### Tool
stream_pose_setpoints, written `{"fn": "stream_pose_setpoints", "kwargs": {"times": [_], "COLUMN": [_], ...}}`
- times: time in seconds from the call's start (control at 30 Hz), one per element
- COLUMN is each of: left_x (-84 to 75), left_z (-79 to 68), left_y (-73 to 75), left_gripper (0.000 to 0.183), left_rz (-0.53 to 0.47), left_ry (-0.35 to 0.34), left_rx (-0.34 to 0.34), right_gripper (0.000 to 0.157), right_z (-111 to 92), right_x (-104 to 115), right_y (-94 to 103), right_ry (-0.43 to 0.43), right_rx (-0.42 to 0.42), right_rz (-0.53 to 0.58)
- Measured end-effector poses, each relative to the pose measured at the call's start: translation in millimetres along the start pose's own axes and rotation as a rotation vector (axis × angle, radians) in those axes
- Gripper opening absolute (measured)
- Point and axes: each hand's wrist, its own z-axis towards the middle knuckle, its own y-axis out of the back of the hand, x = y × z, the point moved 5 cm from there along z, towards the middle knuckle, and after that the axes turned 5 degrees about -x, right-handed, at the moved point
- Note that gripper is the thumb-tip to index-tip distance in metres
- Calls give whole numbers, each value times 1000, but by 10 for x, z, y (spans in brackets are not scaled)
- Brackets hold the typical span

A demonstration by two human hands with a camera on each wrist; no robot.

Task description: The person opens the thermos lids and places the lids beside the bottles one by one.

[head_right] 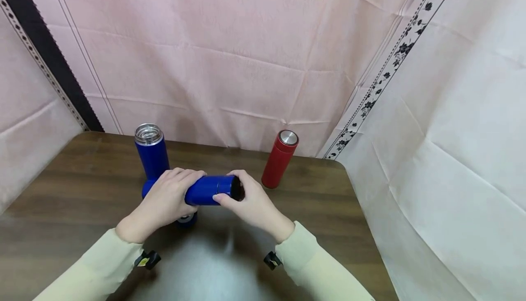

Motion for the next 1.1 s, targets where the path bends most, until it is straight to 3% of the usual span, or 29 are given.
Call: {"fn": "stream_pose_setpoints", "kwargs": {"times": [0.23, 0.5, 0.73, 0.97, 1.03, 1.1], "left_x": [-36, -47, -5, 35, 44, 46], "left_z": [-26, -59, -71, -101, -107, -110], "left_y": [17, 5, 8, -5, -3, 7], "left_gripper": [84, 83, 81, 79, 79, 80], "left_rz": [-2, -22, -42, -88, -84, -72], "left_ry": [-32, -19, -3, 25, 32, 34], "left_rx": [-12, 33, 67, 120, 117, 96], "right_gripper": [59, 65, 66, 67, 67, 67], "right_z": [-79, -134, -153, -182, -172, -153], "right_x": [4, 104, 179, 239, 246, 239], "right_y": [-1, 19, -27, -79, -80, -73], "right_ry": [92, 278, 414, 617, 628, 584], "right_rx": [-2, -32, -20, -36, -35, -22], "right_rz": [-13, -243, -352, -585, -591, -540]}}
